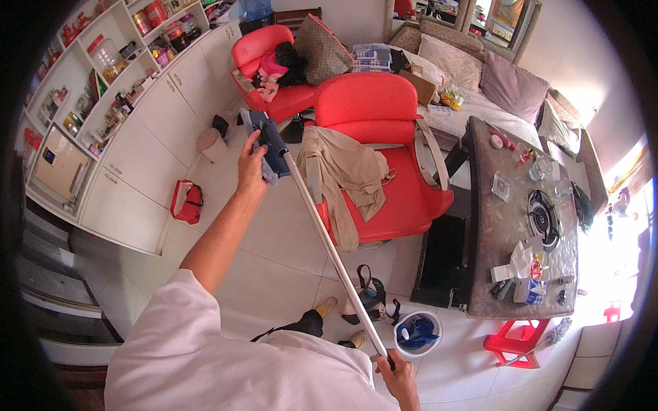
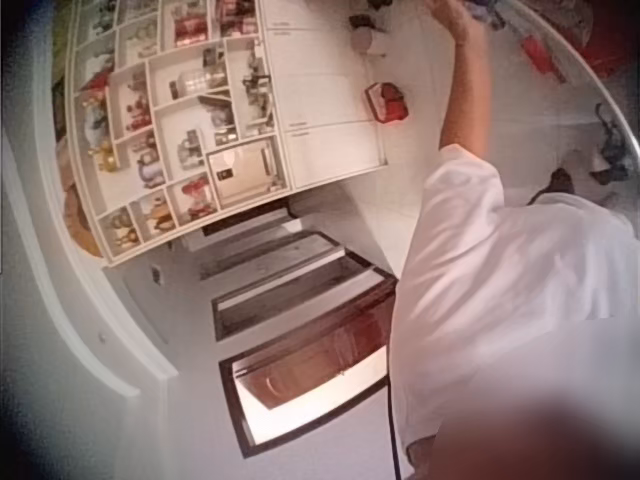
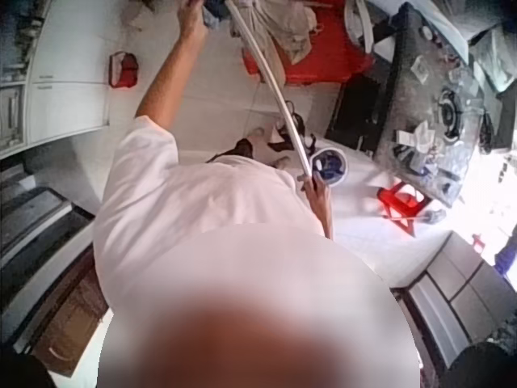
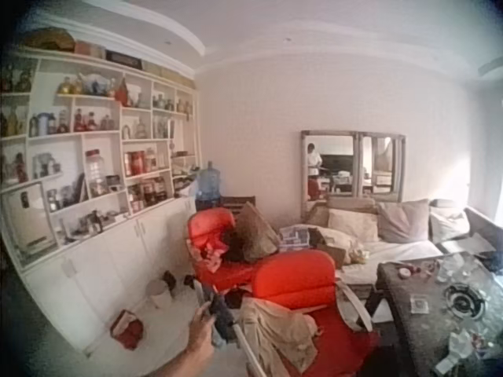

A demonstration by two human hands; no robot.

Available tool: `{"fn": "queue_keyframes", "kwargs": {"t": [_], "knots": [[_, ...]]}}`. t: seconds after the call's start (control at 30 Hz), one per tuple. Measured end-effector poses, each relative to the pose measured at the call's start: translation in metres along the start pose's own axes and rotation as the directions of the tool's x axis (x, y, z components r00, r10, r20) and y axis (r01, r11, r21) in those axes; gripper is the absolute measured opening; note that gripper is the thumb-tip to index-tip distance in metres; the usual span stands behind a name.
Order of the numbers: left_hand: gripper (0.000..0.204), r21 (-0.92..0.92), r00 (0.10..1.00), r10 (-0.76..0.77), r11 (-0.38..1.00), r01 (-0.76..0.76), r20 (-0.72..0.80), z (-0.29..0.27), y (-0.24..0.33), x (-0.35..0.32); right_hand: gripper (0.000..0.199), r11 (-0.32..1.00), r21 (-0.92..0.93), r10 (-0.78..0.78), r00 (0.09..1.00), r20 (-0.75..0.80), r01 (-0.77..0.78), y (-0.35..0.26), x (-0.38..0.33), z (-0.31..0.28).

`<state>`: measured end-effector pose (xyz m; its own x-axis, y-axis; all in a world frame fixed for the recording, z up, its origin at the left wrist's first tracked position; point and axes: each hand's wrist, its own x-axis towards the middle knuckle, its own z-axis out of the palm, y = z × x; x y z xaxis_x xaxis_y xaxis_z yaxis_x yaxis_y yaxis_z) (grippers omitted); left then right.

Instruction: The person assembles a flat mop by attaching the mop head to the handle, then places the mop into a bag and picks up a bucket.

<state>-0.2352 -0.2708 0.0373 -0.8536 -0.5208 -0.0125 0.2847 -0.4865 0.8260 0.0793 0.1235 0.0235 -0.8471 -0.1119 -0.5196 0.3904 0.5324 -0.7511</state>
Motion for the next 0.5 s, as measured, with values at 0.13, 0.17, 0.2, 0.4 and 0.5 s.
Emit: {"fn": "queue_keyframes", "kwargs": {"t": [0.13,0.17,0.2,0.4,0.5], "knots": [[0.041,-0.09,0.995,-0.08,0.993,0.074,-0.063,-0.012,-0.01,0.01,0.019,1.0,0.002,-0.002,1.0,-0.011,0.002,0.001,-0.001,0.002],[0.04,-0.136,0.989,-0.13,0.983,0.12,-0.069,-0.014,-0.01,0.011,0.018,1.0,0.005,0.002,1.0,-0.014,-0.002,0.003,-0.001,0.002],[0.039,-0.177,0.976,-0.204,0.966,0.188,-0.074,-0.017,-0.011,0.012,0.018,1.0,0.01,0.001,1.0,-0.014,-0.001,0.004,-0.002,0.002],[0.034,-0.2,0.91,-0.415,0.891,0.409,0.01,-0.029,-0.013,0.013,0.019,1.0,0.005,-0.007,1.0,-0.015,0.007,0.006,-0.002,0.002],[0.034,-0.215,0.896,-0.427,0.87,0.443,0.117,-0.044,-0.016,0.021,0.02,1.0,-0.02,-0.013,1.0,-0.005,0.013,0.002,-0.002,0.0]]}}
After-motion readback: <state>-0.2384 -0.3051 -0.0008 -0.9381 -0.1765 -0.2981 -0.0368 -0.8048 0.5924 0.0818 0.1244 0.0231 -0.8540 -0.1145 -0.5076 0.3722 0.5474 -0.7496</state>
